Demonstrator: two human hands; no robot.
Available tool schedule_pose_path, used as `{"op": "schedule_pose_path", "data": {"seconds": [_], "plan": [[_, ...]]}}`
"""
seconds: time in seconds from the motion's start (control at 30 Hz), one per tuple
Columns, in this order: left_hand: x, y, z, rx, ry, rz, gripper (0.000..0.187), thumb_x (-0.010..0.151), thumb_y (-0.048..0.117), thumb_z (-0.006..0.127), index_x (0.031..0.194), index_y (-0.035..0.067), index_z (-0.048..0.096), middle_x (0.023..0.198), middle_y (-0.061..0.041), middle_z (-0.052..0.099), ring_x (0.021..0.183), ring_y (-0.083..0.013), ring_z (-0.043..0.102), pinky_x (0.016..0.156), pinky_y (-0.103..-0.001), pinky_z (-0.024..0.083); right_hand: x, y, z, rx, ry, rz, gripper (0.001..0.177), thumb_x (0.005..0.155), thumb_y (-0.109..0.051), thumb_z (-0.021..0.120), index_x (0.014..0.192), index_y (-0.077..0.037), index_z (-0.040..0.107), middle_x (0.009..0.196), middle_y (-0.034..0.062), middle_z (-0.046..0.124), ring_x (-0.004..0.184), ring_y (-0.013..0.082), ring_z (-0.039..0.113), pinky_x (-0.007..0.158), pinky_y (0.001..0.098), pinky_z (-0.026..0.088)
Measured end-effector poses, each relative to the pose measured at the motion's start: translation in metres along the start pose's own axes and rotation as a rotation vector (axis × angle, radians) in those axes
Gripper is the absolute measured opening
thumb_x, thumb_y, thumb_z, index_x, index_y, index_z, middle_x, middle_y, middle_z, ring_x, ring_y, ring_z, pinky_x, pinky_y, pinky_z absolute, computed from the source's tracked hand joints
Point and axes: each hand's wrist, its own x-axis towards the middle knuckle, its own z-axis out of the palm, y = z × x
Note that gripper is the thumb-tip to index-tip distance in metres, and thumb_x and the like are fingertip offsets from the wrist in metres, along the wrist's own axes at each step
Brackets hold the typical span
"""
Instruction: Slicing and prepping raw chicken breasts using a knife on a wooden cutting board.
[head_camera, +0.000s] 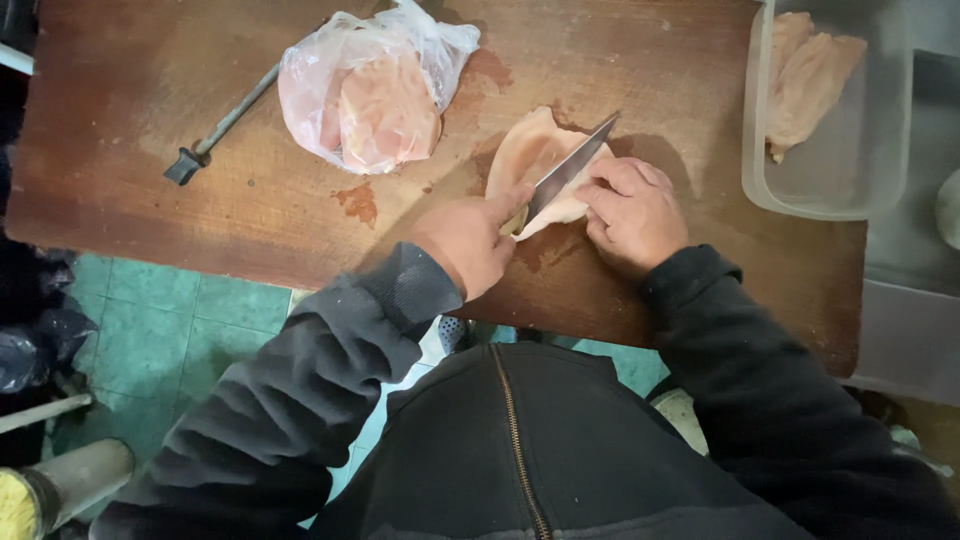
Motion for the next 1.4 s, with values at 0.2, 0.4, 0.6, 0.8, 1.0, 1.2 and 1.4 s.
{"op": "schedule_pose_path", "data": {"seconds": [0.2,0.4,0.6,0.8,1.0,1.2,1.4], "plan": [[-0.028,-0.004,-0.035,0.040,0.030,0.042,0.058,0.087,0.018,0.065,0.144,0.016,0.055,0.095,-0.023,0.072,0.087,-0.0431,0.068,0.077,-0.052,0.052,0.008,-0.014,-0.010,-0.055,0.001,-0.132,0.033,0.074,-0.012,0.076,0.106,-0.011,0.072,0.119,0.0073,0.064,0.115,0.0309,0.062,0.095,0.0471,0.048],[-0.050,-0.009,-0.036,-0.050,-0.023,0.064,0.060,0.084,0.016,0.064,0.144,0.016,0.057,0.100,-0.023,0.072,0.092,-0.0425,0.068,0.077,-0.049,0.053,0.002,-0.017,-0.002,0.064,-0.049,-0.104,0.027,0.081,-0.014,0.076,0.107,-0.014,0.072,0.118,0.0043,0.063,0.111,0.0292,0.060,0.095,0.0470,0.047],[-0.053,0.006,-0.042,-0.032,-0.102,-0.039,0.059,0.084,0.016,0.064,0.143,0.019,0.057,0.094,-0.022,0.071,0.088,-0.0410,0.068,0.075,-0.048,0.053,0.001,-0.019,-0.001,0.053,-0.055,-0.071,0.023,0.081,-0.014,0.076,0.104,-0.017,0.073,0.114,0.0024,0.062,0.110,0.0288,0.059,0.094,0.0476,0.046],[-0.069,0.006,-0.049,0.049,-0.111,-0.024,0.054,0.085,0.017,0.062,0.139,0.020,0.061,0.093,-0.019,0.072,0.086,-0.0400,0.069,0.074,-0.049,0.053,0.000,-0.020,-0.004,0.052,-0.049,-0.074,0.020,0.082,-0.014,0.076,0.102,-0.017,0.072,0.113,0.0024,0.062,0.110,0.0281,0.059,0.094,0.0471,0.046],[-0.094,0.013,-0.065,0.130,-0.188,-0.063,0.059,0.085,0.018,0.061,0.144,0.017,0.057,0.098,-0.018,0.071,0.090,-0.0400,0.067,0.076,-0.050,0.052,0.003,-0.021,-0.010,0.050,-0.071,-0.091,0.015,0.082,-0.016,0.075,0.097,-0.015,0.072,0.111,0.0029,0.061,0.106,0.0284,0.059,0.093,0.0476,0.046],[-0.130,0.000,-0.071,-0.046,-0.057,-0.148,0.062,0.085,0.017,0.066,0.146,0.018,0.056,0.102,-0.018,0.072,0.092,-0.0349,0.070,0.078,-0.043,0.055,0.044,-0.002,-0.007,-0.076,-0.241,0.023,0.036,0.096,-0.038,0.068,0.118,-0.010,0.065,0.127,0.0113,0.054,0.124,0.0325,0.051,0.108,0.0496,0.039],[-0.171,-0.018,-0.057,-0.186,0.222,-0.295,0.061,0.087,0.017,0.069,0.147,0.016,0.054,0.109,-0.020,0.072,0.096,-0.0319,0.072,0.082,-0.038,0.055,0.080,-0.003,0.005,-0.054,-0.394,0.016,0.097,0.094,-0.063,0.058,0.158,0.003,0.029,0.166,0.0291,0.014,0.154,0.0437,0.012,0.123,0.0549,0.009]]}}
